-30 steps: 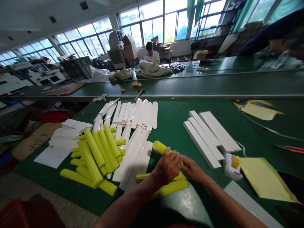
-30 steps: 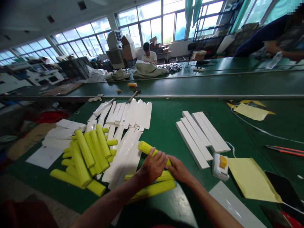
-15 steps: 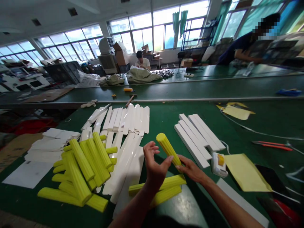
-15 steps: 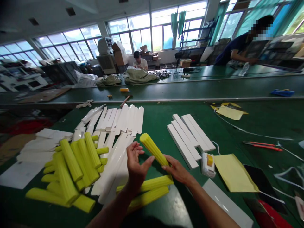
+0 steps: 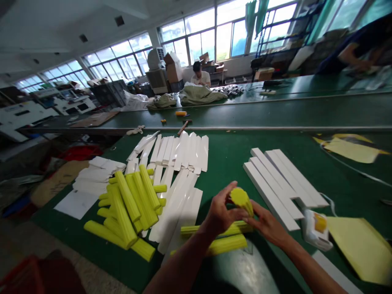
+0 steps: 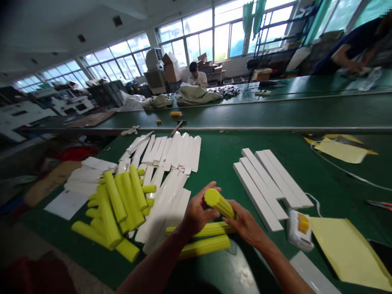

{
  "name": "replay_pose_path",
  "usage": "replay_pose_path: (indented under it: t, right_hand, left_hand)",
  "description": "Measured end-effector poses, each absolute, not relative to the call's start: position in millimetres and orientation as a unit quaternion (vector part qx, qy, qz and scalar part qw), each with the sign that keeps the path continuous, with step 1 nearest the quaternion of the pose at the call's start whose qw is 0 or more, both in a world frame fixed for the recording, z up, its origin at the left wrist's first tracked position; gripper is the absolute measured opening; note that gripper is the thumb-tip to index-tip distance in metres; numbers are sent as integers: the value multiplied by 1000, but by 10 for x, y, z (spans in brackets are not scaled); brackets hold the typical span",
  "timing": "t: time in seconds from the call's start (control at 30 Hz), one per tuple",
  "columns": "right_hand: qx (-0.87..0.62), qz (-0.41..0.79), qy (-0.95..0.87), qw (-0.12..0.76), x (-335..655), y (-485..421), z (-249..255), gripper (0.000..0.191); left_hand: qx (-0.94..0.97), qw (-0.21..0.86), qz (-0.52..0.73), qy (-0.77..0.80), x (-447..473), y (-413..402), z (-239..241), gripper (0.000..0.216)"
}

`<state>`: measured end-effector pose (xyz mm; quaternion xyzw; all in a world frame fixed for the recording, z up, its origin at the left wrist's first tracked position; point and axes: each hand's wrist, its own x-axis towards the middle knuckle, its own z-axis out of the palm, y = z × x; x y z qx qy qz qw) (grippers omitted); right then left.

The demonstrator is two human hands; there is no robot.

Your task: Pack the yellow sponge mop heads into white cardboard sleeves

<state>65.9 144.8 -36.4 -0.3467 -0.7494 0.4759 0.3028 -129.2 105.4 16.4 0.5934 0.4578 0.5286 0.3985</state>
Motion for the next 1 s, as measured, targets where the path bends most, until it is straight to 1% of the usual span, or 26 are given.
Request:
replay_pose_path:
  t: [0.03,0.07,0.1,0.13,0.23,0.3,0.37,0.5,0.6,0.7,0.77,0.83,0.87,0.93,1.0]
  right_hand:
    - [-370,457,-748,307,695,1473,-380,36]
    - [-393,440,-746,309,740,1497,-405,34]
    - [-412,430,-741,309,791,1519,-440,34]
    - [-430,427,-732,311,844,1535,-481,36]
    - [-474,451,-681,329,979,1552,-604,48]
    - [-501,472,-641,341,1036,1544,-656,53]
    - [-523,482,-613,345,1074,1531,-681,54]
    - [-542,490,-581,358,1142,1497,-680,53]
    - [-549,491,-571,363,1189,1462,-611,51]
    - [-552,485,-564,378,1213,1426,-447,50]
    - [-537,484,-565,398,1220,1398,-300,47]
    - [-505,488,-574,421,1225,1356,-139,43]
    - [-486,491,-577,435,1226,1326,-57,42]
    - [-444,501,-579,465,1217,1241,108,39]
    - [-398,523,-570,493,1188,1124,263,36]
  left_hand:
    - [612,346,513,492,-1420,1165,137,73]
    - [617,280,497,543,-1589,1289,111,72]
    - [602,193,469,617,-1791,1417,85,63]
    - [568,137,455,672,-2017,1543,58,55]
    - [501,54,422,754,-2708,1847,-33,57]
    - [487,29,387,783,-3070,1972,-108,56]
    - [489,22,356,796,-3302,2063,-181,54]
    - [524,26,329,785,-3440,2253,-166,45]
    - [560,22,343,754,-3387,2361,133,32]
    - [589,6,379,714,-3254,2275,695,28]
    - [612,17,395,685,-3110,2067,1136,32]
    - [646,52,394,651,-2919,1776,1536,35]
    - [672,89,389,624,-2806,1625,1695,35]
    - [704,238,389,544,-2554,1364,1891,34]
    - [696,375,380,481,-2267,1201,1904,33]
